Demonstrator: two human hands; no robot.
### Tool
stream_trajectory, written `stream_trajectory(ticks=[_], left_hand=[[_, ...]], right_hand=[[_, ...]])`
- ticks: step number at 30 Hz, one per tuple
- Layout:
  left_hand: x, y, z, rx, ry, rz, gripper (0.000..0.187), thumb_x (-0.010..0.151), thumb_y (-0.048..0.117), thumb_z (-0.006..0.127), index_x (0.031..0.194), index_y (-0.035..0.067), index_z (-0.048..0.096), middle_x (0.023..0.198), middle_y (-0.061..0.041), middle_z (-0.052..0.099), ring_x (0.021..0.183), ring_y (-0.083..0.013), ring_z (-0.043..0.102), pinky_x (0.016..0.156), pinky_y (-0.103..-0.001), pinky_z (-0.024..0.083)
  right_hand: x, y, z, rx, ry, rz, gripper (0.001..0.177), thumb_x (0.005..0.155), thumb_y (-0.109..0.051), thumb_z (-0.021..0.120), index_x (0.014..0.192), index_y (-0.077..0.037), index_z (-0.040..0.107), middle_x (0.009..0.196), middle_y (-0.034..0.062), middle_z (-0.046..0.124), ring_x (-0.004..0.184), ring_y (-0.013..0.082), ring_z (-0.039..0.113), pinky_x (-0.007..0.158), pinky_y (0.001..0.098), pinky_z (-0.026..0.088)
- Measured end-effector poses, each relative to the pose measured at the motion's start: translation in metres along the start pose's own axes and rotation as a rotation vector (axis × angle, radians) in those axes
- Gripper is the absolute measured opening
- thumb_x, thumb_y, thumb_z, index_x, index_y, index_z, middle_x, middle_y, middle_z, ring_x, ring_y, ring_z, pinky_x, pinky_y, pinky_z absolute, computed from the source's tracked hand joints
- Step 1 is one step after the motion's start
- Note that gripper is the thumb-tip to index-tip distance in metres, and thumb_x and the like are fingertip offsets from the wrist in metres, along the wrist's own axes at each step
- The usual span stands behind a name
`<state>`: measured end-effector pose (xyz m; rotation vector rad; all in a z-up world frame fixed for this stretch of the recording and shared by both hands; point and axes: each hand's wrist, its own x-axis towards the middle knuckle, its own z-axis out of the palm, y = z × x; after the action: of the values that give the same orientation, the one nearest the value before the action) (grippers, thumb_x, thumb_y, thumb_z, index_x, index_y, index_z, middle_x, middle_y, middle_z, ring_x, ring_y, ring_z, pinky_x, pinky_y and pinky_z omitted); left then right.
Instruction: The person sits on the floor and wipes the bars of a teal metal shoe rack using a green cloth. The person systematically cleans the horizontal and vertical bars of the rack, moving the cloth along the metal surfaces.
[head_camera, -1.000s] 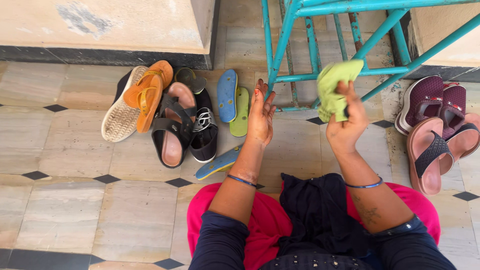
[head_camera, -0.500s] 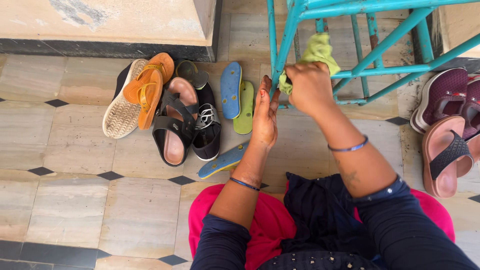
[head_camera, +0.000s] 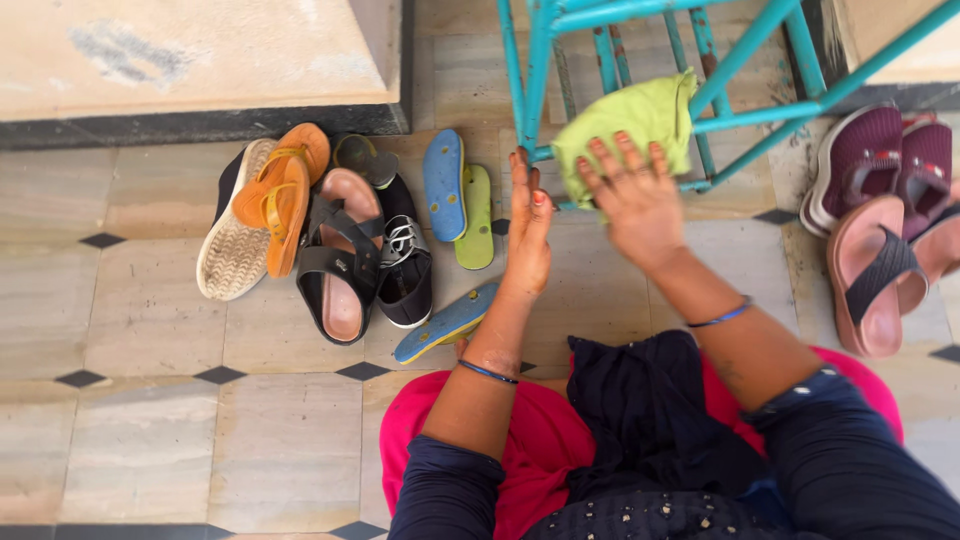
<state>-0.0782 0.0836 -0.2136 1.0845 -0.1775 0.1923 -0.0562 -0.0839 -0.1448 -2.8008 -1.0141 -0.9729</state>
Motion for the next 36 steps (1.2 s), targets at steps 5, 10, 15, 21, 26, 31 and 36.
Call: stream_trajectory(ticks=[5, 10, 15, 21, 26, 31, 36], left_hand=[[0.001, -0.009, -0.002, 0.024, 0.005, 0.042, 0.081, 0.111, 0.046, 0.044, 0.168, 0.008, 0.001, 0.178, -0.010, 0.000, 0.163, -0.0346, 0.011, 0.130, -0.044, 0.015], [-0.005, 0.001, -0.005, 0.043, 0.044, 0.018, 0.080, 0.110, 0.043, 0.047, 0.168, 0.006, 0.005, 0.177, -0.011, 0.005, 0.161, -0.0350, 0.018, 0.129, -0.044, 0.018], [-0.014, 0.004, 0.003, 0.224, 0.183, 0.103, 0.075, 0.110, 0.037, 0.054, 0.165, 0.002, 0.018, 0.172, -0.018, 0.023, 0.146, -0.0342, 0.046, 0.121, -0.044, 0.037], [-0.026, -0.007, 0.009, 0.249, 0.180, -0.076, 0.071, 0.104, 0.033, 0.061, 0.159, 0.001, 0.029, 0.159, -0.018, 0.039, 0.131, -0.0308, 0.053, 0.111, -0.044, 0.045], [-0.044, 0.001, 0.012, -0.705, -0.003, -0.581, 0.072, 0.097, 0.043, 0.066, 0.150, 0.000, 0.044, 0.142, -0.018, 0.059, 0.125, -0.0286, 0.061, 0.106, -0.045, 0.049], [-0.039, 0.025, 0.019, -0.259, -0.031, -0.419, 0.045, 0.098, 0.010, 0.073, 0.139, 0.000, 0.057, 0.132, -0.010, 0.066, 0.120, -0.0203, 0.063, 0.108, -0.040, 0.049], [-0.029, 0.072, 0.052, -0.226, 0.296, -0.075, 0.036, 0.098, -0.001, 0.067, 0.134, -0.001, 0.059, 0.122, -0.012, 0.070, 0.108, -0.0210, 0.069, 0.098, -0.038, 0.055]], right_hand=[[-0.043, 0.016, -0.005, 0.178, -0.130, 0.252, 0.048, 0.078, 0.001, 0.070, 0.125, -0.010, 0.069, 0.132, 0.0115, 0.067, 0.126, 0.0349, 0.062, 0.105, 0.0518, 0.048], [-0.064, 0.029, 0.029, 1.043, -0.325, 0.902, 0.035, 0.082, 0.007, 0.073, 0.115, -0.004, 0.070, 0.103, 0.0126, 0.076, 0.094, 0.0298, 0.071, 0.084, 0.0427, 0.056], [-0.049, 0.060, 0.004, 1.757, 0.182, 1.272, 0.032, 0.086, 0.010, 0.066, 0.117, 0.001, 0.065, 0.106, 0.0140, 0.073, 0.094, 0.0262, 0.072, 0.083, 0.0392, 0.060], [-0.034, 0.061, -0.045, 2.162, 0.035, 1.085, 0.045, 0.081, 0.009, 0.064, 0.126, 0.004, 0.062, 0.112, 0.0154, 0.072, 0.100, 0.0268, 0.072, 0.090, 0.0387, 0.059], [-0.024, 0.041, -0.043, 1.839, -0.125, 0.852, 0.056, 0.085, 0.011, 0.070, 0.139, 0.005, 0.055, 0.122, 0.0106, 0.067, 0.111, 0.0191, 0.065, 0.097, 0.0327, 0.053], [-0.013, 0.051, -0.045, 1.544, -0.085, 0.747, 0.073, 0.085, 0.011, 0.069, 0.151, -0.001, 0.040, 0.133, 0.0097, 0.060, 0.114, 0.0140, 0.060, 0.095, 0.0299, 0.053], [-0.021, 0.075, -0.029, 1.319, 0.194, 0.727, 0.053, 0.102, -0.002, 0.068, 0.152, -0.004, 0.048, 0.151, 0.0137, 0.058, 0.133, 0.0238, 0.058, 0.111, 0.0401, 0.052]])
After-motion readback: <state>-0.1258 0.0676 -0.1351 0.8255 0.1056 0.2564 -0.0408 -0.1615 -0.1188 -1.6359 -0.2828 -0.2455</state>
